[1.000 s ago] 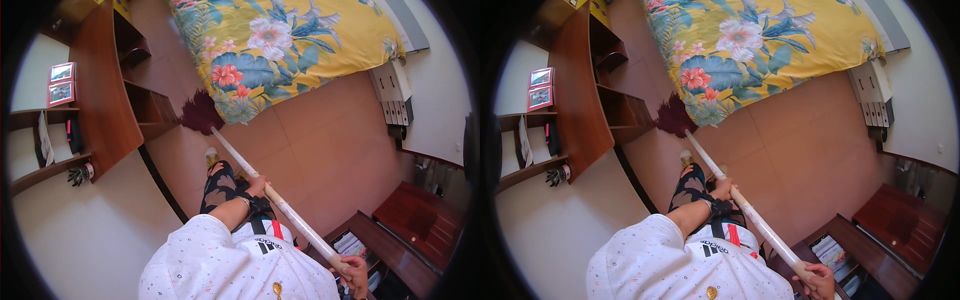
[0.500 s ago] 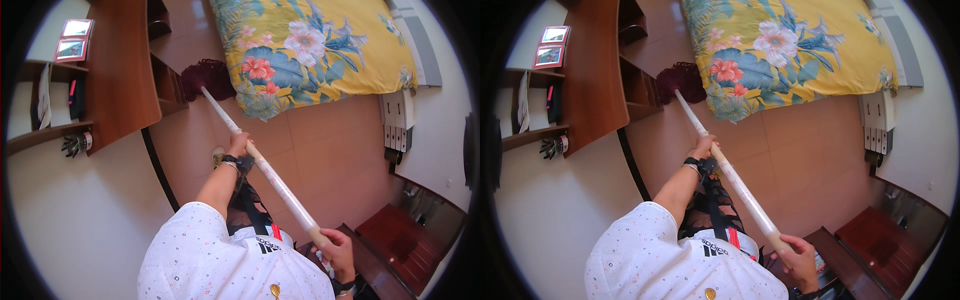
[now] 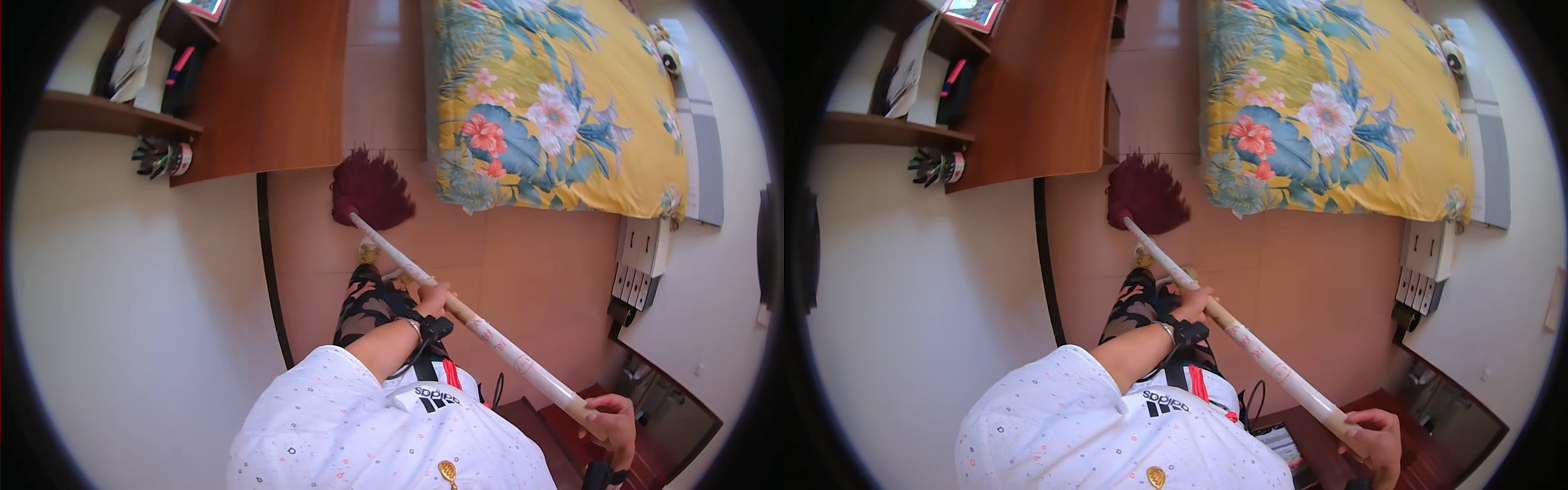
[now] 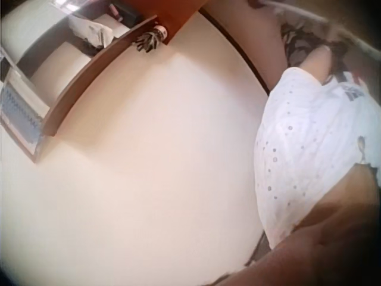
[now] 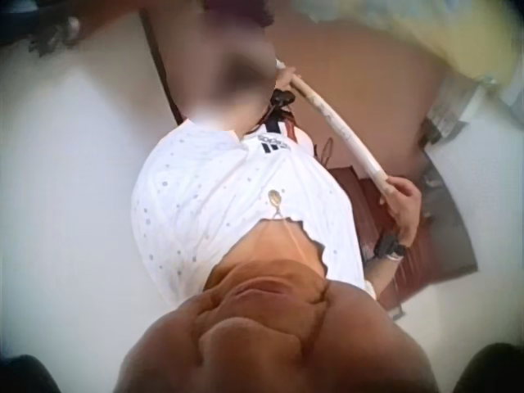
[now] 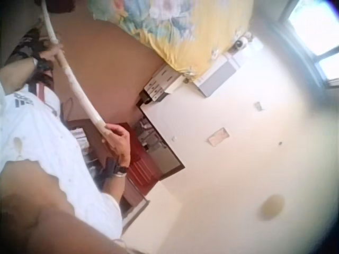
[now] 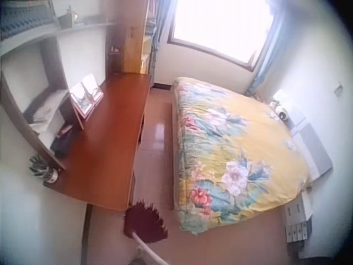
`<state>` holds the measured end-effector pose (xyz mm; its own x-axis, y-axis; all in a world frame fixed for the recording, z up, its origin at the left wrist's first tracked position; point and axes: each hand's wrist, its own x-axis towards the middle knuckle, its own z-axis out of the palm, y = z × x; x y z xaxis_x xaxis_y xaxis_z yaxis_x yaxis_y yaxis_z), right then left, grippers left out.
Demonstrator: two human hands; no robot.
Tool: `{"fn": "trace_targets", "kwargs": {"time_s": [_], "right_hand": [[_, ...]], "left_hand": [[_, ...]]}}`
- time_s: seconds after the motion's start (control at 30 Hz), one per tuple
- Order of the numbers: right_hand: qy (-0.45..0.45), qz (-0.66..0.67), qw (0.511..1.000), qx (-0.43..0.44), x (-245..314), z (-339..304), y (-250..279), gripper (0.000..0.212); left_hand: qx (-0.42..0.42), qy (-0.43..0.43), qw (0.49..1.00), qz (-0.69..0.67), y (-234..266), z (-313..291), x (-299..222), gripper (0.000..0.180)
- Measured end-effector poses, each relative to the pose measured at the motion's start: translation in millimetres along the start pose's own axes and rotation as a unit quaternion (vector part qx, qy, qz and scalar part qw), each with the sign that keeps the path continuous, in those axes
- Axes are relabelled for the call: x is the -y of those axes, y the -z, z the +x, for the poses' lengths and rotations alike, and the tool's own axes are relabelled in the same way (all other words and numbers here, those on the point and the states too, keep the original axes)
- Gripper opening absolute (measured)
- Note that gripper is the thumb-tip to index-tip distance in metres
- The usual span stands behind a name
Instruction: The person mops a tiled floor using a mop with a purple head, wiping up a dark red spill near a wooden cabinet and then cleaning other floor areas.
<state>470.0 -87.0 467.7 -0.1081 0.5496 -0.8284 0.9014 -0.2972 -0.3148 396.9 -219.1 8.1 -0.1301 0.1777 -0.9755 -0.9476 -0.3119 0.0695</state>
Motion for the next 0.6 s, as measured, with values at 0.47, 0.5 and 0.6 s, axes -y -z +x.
{"fn": "trace_targets", "kwargs": {"time_s": [0.47, 0.5, 0.6], "right_hand": [[0.052, -0.039, 0.981, 0.180, 28, 70, -138, 0.017], [0.052, -0.045, 0.981, 0.182, 29, 69, -139, 0.017], [0.049, -0.047, 0.982, 0.178, 29, 73, -139, 0.016]], "left_hand": [[-0.069, -0.151, 0.984, -0.061, 121, 56, -162, 0.033], [-0.078, -0.158, 0.982, -0.069, 126, 55, -165, 0.033], [-0.094, -0.159, 0.979, -0.084, 118, 46, -168, 0.035]]}}
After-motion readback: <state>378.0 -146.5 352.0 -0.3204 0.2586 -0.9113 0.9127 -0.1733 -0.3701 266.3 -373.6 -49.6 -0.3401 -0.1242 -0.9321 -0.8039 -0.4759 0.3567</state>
